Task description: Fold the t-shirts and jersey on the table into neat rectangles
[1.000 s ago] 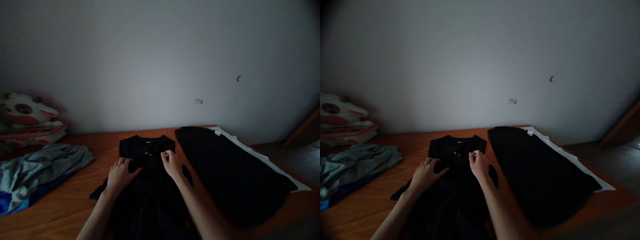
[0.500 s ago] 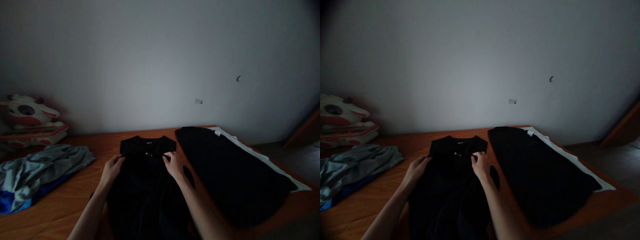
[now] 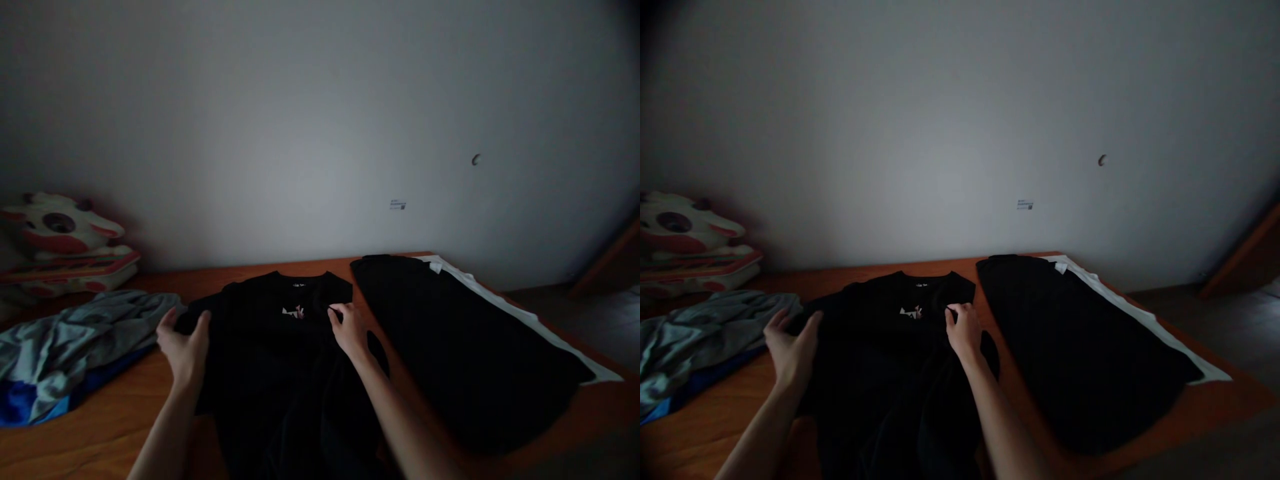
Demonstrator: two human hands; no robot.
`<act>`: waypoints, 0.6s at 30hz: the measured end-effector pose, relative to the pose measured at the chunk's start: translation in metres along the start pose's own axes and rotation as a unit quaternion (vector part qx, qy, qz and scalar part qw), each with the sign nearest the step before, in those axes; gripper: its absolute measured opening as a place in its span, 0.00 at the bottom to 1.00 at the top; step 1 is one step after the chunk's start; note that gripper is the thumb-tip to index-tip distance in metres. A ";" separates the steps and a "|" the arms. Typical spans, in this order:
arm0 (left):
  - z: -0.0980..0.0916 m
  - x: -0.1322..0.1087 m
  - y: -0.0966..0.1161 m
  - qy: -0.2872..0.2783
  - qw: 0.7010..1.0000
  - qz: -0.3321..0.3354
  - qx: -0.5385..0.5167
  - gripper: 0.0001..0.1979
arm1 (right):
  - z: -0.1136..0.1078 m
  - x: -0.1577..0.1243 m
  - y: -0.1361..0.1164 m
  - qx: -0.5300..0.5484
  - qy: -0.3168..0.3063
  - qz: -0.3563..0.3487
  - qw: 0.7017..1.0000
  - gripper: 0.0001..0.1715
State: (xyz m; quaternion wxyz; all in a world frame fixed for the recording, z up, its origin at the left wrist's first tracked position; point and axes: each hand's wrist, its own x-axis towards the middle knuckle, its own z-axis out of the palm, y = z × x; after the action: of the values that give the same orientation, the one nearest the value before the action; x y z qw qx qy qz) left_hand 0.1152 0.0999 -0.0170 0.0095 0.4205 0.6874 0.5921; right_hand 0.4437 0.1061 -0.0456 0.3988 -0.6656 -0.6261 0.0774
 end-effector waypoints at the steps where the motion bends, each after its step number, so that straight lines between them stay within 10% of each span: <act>1: 0.003 -0.007 0.008 0.002 0.998 0.042 0.052 0.32 | 0.001 0.000 0.001 -0.003 0.001 -0.004 1.000 0.12; 4: 0.008 -0.025 0.028 -0.048 0.964 0.212 0.154 0.17 | 0.002 -0.002 0.001 -0.018 0.003 -0.015 1.000 0.13; 8: 0.015 -0.039 0.031 -0.282 0.883 0.359 0.106 0.15 | -0.003 -0.006 -0.006 -0.065 0.013 -0.043 0.997 0.34; 11: 0.025 -0.048 0.022 -0.410 0.825 0.369 0.121 0.23 | -0.009 -0.008 -0.014 -0.110 0.005 -0.072 0.991 0.33; 18: 0.031 -0.056 0.019 -0.435 0.816 0.332 0.185 0.23 | -0.015 -0.008 -0.021 -0.136 -0.035 -0.087 0.986 0.05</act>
State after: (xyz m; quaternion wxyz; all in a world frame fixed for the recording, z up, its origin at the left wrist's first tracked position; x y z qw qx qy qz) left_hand 0.1780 0.0910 -0.0381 0.0326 0.8311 0.5264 0.1765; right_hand 0.4352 0.0903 -0.0252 0.2878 -0.6532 -0.7000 -0.0202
